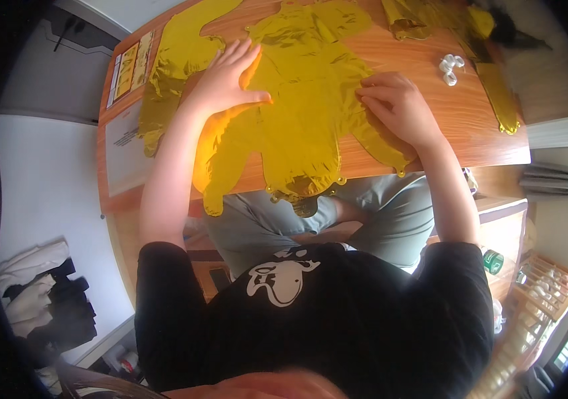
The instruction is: The person flattens a deflated foil balloon on a desk and folds it into a compact square by hand.
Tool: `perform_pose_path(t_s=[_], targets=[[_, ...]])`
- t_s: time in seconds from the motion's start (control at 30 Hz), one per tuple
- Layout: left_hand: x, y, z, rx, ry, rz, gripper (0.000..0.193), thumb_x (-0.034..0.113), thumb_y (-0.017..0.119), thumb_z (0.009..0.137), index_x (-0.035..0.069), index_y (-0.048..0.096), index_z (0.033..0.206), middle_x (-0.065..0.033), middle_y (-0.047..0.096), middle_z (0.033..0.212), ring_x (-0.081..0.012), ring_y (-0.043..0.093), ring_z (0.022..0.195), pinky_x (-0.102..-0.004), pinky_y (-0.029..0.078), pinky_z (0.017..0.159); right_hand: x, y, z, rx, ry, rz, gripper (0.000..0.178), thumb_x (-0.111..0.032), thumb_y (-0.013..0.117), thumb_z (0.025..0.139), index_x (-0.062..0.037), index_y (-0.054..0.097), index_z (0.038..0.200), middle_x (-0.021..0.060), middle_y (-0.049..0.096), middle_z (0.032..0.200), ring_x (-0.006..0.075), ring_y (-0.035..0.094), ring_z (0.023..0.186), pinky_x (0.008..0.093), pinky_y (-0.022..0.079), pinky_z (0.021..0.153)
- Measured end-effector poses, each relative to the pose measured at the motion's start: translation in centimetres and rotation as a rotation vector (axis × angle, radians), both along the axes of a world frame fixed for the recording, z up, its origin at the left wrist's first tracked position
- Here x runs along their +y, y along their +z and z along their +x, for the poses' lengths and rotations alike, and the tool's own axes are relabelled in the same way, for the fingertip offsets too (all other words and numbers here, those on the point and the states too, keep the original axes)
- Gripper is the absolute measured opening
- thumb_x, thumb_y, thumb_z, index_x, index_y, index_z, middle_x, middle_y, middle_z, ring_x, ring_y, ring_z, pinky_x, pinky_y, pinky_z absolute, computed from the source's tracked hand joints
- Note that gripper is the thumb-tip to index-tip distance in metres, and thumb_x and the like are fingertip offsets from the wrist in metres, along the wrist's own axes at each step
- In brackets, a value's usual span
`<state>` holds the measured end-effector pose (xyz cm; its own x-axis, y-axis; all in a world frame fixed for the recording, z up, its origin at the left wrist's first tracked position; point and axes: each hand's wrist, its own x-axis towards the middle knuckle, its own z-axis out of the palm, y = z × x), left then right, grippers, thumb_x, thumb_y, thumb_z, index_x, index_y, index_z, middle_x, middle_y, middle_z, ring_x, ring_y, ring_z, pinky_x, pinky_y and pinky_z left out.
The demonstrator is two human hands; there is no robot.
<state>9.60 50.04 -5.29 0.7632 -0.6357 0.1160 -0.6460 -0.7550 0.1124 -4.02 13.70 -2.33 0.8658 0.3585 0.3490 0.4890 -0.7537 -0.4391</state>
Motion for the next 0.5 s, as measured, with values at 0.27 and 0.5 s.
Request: perform_pose_path(t_s=[0.27,0.5], targets=[[-0.1,0.1,0.0,0.006,-0.014,-0.019,0.133,0.094,0.063,0.064,0.012,0.031,0.163,-0.0173,0.023,0.17,-0.0309,0.017,0.159,-0.0496,0.015,0.129,-0.4,0.0,0.0,0.024,-0.005,0.009,0.02,-0.007,0.069,0.093,-0.0001,0.076,0.111,0.0127,0.07,0.121,0.0304,0.063,0.115,0.0385,0.05,0.101],[-0.2,0.9,-0.1,0.057,-0.005,-0.016,0.133,0.094,0.064,0.065,0.009,0.031,0.163,-0.0174,0.022,0.171,-0.0304,0.016,0.16,-0.0489,0.013,0.13,-0.8,1.3,0.3,0.249,-0.041,0.241,0.022,-0.008,0.068,0.096,-0.0002,0.075,0.115,0.0114,0.071,0.124,0.025,0.066,0.114,0.0342,0.05,0.1]])
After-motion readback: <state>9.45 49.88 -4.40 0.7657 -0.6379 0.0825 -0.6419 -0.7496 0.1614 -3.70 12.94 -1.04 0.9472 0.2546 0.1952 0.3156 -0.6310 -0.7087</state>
